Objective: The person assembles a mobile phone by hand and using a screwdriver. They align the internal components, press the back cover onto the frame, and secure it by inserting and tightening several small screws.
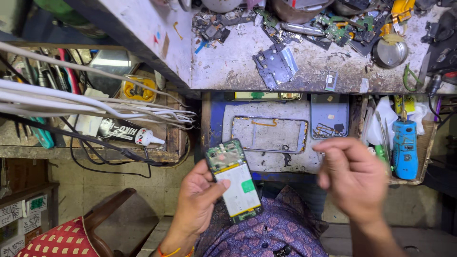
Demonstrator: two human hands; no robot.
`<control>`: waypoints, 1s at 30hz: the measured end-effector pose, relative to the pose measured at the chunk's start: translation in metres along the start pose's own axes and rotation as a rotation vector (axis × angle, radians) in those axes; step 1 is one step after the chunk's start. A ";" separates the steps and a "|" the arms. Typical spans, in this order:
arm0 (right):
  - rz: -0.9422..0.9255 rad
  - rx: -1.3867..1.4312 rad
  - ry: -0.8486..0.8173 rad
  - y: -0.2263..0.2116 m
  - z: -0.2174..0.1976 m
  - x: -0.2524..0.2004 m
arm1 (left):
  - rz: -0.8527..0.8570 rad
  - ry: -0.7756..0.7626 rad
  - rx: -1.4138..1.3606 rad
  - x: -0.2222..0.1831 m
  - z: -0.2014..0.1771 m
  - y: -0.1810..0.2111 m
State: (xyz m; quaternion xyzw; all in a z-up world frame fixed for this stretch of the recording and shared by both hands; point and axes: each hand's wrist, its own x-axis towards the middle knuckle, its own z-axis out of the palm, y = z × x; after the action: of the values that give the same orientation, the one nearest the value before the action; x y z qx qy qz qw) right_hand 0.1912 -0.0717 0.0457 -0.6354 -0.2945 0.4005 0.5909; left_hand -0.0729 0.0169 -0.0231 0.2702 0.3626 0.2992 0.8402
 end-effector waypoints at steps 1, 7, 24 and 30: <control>-0.087 -0.173 0.033 0.013 0.008 -0.002 | -0.004 -0.001 0.000 0.000 0.000 0.002; -0.484 -0.870 0.030 0.027 0.014 -0.003 | 0.024 0.059 0.000 0.004 0.001 0.009; -0.249 -0.147 0.294 0.011 -0.004 -0.046 | 0.094 0.066 -0.175 -0.014 0.011 0.017; 0.239 0.620 -0.347 0.057 -0.032 -0.033 | 0.035 -0.059 -0.071 0.006 0.034 -0.012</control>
State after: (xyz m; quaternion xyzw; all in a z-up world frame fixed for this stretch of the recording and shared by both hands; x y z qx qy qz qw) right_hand 0.1963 -0.1239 -0.0054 -0.3789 -0.1787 0.6385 0.6456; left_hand -0.0399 0.0052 -0.0139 0.2552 0.3220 0.3184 0.8543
